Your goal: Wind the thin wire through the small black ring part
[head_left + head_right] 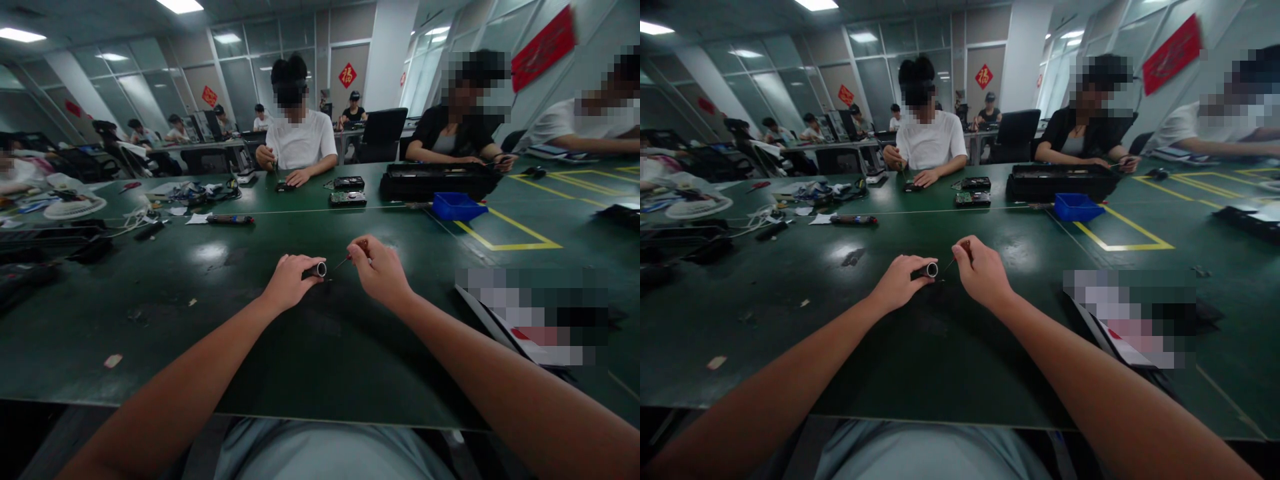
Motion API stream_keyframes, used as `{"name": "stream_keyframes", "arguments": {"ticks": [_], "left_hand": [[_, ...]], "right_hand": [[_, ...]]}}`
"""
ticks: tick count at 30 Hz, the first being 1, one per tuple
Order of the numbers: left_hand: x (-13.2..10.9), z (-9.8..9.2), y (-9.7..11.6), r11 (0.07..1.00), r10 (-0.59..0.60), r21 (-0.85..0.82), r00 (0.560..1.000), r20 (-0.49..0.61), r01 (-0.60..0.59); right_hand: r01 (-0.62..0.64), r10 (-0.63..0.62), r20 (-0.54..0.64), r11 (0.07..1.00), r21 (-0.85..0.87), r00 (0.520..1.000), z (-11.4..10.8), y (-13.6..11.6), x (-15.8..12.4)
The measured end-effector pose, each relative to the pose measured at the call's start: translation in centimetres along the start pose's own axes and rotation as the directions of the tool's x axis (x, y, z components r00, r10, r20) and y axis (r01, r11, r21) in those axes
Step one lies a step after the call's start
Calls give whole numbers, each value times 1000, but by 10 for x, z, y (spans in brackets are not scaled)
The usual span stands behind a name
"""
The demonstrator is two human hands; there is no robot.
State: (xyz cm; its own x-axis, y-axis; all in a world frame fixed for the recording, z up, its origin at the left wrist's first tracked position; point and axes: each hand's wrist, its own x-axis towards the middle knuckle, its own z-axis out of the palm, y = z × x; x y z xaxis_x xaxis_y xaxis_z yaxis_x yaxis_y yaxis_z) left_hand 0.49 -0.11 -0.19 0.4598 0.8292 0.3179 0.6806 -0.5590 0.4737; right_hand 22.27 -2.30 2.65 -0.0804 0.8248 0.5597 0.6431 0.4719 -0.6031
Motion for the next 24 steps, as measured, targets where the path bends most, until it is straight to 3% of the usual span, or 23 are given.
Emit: {"name": "stream_keyframes", "arguments": {"ticks": [3,5,9,11,13,15,17,20,24], "left_hand": [[2,2,1,977,-81,-200,995,-51,69],[4,5,0,900,-165,-422,981,-99,109],[8,9,1,565,-333,-816,939,-87,125],[9,9,1,398,-379,-909,924,-41,123],[9,8,0,331,-382,-934,924,-6,131],[8,6,-1,405,-357,-902,934,-2,153],[6,4,-1,608,-317,-774,948,-33,177],[3,1,2,911,-185,-387,979,-84,139],[2,5,11,998,-22,-60,1000,4,23]], "right_hand": [[-24,24,-16,1000,-11,1000,0,0,0],[-24,24,-14,1000,-10,1000,0,0,0],[-25,25,-17,1000,-1,1000,1,1,1],[-28,28,-21,1000,1,999,1,1,1],[-27,27,-18,1000,0,999,1,1,1],[-25,25,-15,1000,0,1000,0,0,1],[-24,24,-16,1000,-2,1000,0,-1,1],[-26,26,-16,1000,-6,1000,0,-1,0],[-21,21,-23,1000,-13,1000,1,1,1]]}}
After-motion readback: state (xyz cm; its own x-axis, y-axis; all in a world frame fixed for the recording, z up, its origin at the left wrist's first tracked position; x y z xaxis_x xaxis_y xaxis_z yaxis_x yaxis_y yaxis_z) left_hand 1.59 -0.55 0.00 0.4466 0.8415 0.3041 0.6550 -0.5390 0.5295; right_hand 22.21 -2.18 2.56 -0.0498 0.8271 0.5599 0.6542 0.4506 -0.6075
